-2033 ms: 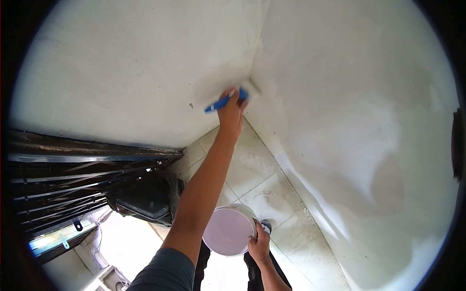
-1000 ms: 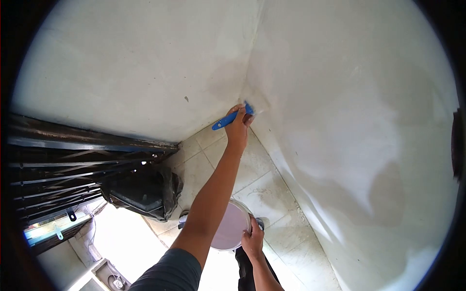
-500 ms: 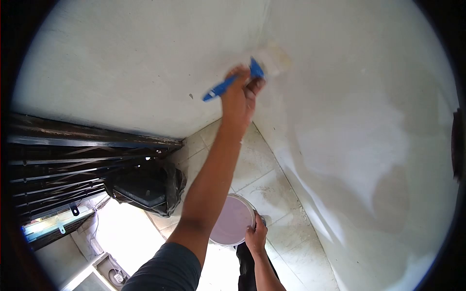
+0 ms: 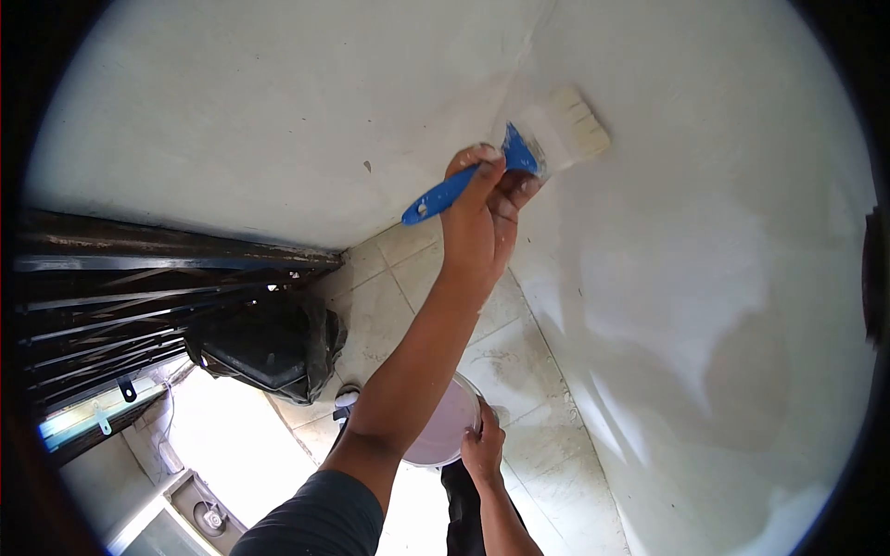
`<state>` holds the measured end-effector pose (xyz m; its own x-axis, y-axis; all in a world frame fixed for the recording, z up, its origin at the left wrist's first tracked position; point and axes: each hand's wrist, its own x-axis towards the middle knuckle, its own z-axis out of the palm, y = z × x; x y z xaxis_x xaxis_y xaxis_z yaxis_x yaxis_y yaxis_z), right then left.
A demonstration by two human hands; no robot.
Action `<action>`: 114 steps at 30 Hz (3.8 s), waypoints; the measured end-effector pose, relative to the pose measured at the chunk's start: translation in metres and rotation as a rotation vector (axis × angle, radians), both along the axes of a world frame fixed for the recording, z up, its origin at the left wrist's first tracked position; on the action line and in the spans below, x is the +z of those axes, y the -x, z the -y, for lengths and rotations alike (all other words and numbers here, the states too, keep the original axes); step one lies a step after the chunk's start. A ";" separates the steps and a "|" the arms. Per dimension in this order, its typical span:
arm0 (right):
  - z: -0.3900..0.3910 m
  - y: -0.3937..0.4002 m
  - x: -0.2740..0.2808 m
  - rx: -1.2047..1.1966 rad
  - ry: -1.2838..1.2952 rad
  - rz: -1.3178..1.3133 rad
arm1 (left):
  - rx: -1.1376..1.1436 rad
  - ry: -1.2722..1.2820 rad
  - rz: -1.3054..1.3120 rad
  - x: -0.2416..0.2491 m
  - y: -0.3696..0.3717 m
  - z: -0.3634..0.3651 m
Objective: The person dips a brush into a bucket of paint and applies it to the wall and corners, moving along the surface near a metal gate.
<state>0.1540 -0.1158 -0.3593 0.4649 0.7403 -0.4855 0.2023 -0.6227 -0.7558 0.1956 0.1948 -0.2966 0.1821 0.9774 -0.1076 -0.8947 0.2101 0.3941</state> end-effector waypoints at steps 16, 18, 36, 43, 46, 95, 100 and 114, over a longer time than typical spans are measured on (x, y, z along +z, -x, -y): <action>0.005 0.003 -0.018 0.002 0.000 0.049 | 0.139 -0.118 -0.266 0.005 -0.021 0.025; 0.010 0.005 -0.028 0.001 0.062 0.028 | 0.091 -0.040 -0.059 0.007 -0.018 0.033; -0.001 0.013 -0.025 0.026 0.071 0.047 | 0.113 0.211 -0.237 -0.033 0.008 -0.057; -0.010 0.009 -0.016 0.024 0.070 0.039 | 0.021 0.360 -0.066 -0.167 -0.006 -0.043; -0.010 0.009 -0.019 -0.006 0.084 0.025 | 0.111 0.248 -0.663 -0.220 -0.008 -0.030; 0.084 0.037 0.177 -0.255 0.024 0.062 | 0.049 -0.243 0.052 0.311 0.012 -0.043; 0.151 0.033 0.252 -0.344 0.071 0.111 | 0.013 0.276 -0.203 0.151 0.010 -0.002; 0.268 0.041 0.397 -0.559 0.217 0.546 | -0.103 0.882 -1.101 0.169 0.536 0.281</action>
<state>0.1129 -0.3833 0.0377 0.9512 0.2435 -0.1894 0.1228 -0.8621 -0.4916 -0.3404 -0.0864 -0.1272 -0.3291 0.5028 -0.7993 -0.1859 0.7954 0.5769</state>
